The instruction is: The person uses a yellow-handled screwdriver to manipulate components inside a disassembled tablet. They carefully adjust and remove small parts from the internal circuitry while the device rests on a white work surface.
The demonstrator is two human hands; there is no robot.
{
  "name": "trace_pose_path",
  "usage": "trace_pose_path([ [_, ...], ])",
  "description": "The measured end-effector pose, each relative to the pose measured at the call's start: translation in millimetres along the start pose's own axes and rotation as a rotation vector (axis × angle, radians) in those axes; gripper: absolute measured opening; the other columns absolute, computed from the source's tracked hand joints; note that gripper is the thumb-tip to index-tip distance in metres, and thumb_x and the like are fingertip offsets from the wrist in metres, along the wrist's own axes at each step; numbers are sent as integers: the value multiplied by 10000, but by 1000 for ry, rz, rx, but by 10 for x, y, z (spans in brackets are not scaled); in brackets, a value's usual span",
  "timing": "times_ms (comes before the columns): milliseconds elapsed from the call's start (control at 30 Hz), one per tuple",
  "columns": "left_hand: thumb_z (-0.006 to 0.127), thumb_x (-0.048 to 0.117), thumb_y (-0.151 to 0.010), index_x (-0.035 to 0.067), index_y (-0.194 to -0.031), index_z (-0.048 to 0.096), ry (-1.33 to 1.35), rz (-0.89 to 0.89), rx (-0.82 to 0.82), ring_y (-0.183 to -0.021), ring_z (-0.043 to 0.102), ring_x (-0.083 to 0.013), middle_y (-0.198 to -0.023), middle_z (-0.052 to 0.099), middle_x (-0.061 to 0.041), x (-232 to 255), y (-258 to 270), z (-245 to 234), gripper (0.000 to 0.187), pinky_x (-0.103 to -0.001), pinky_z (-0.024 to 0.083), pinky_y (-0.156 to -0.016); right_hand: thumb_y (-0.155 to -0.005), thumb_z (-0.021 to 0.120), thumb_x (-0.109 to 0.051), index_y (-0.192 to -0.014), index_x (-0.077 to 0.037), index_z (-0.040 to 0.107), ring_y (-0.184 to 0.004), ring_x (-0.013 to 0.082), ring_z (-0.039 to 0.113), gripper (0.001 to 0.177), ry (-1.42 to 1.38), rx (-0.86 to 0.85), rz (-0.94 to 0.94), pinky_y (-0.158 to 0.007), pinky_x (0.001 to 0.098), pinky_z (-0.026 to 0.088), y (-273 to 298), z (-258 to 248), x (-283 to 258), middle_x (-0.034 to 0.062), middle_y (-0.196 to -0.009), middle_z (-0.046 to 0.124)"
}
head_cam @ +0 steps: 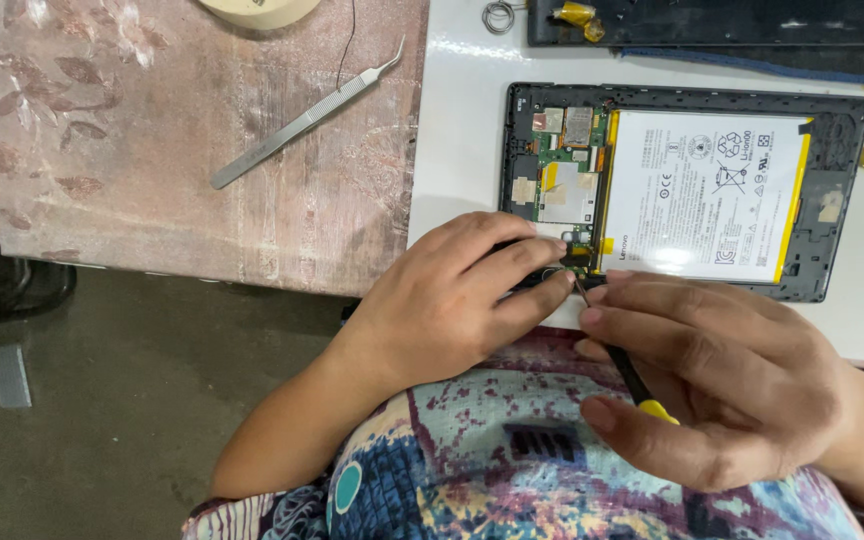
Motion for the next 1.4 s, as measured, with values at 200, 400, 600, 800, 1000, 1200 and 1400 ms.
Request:
trace_pose_path([
  [200,691,166,-927,78,-1167,750,6,-21,5,-1266,602,-270,-1259,663,-59,6,8,8,262,-415,554,-1019,-860,857,-68,-1107,-210,609,-857,336,737,378,72,58,-52,-754,476,655,46,103,33,140,-963,651],
  [400,719,147,-891,86,-985,715,-18,15,47,-1240,626,-283,-1236,681,-70,-7,19,25,112,-427,576,-1008,-772,855,-59,-1096,-213,655,-816,229,717,411,-323,-92,241,-642,319,604,71,26,44,263,-1190,676],
  [600,730,154,-901,72,-1104,761,-37,-4,30,-1219,628,-277,-1213,680,-64,3,18,22,221,-414,575,-990,-818,829,-8,-1071,-184,635,-884,317,758,364,-138,11,87,-685,356,657,91,81,68,226,-1052,653],
  [800,714,162,-880,88,-1122,772,-39,-20,24,-1211,626,-265,-1209,683,-48,1,20,28,260,-429,571,-1015,-826,900,-172,-1018,-164,618,-847,314,746,342,59,33,121,-690,409,658,224,170,112,157,-954,636],
  [1000,714,163,-911,41,-1054,736,31,-5,51,-1233,632,-285,-1244,688,-68,-32,12,36,189,-429,574,-1017,-767,833,-100,-1071,-176,641,-1063,416,739,368,-304,-51,168,-834,454,656,-60,3,12,264,-1152,669],
  [1200,697,171,-919,85,-1098,755,-8,-20,28,-1222,629,-278,-1226,681,-67,-4,4,12,207,-423,569,-1007,-783,857,-8,-1050,-170,647,-929,338,750,377,-197,18,64,-754,386,665,-73,66,32,222,-1056,640],
  [1400,695,157,-895,88,-1166,757,-65,-27,12,-1228,629,-264,-1230,679,-47,16,-5,16,286,-407,573,-1009,-803,927,-112,-906,-152,625,-817,288,725,321,-31,113,48,-717,392,672,157,238,158,174,-951,611],
])
Point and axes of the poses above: each hand's wrist, its own y-axis away from the middle knuckle, its own z-axis out of the palm, x = y × z, the point moved 3 cm from there along -y, towards the middle knuckle
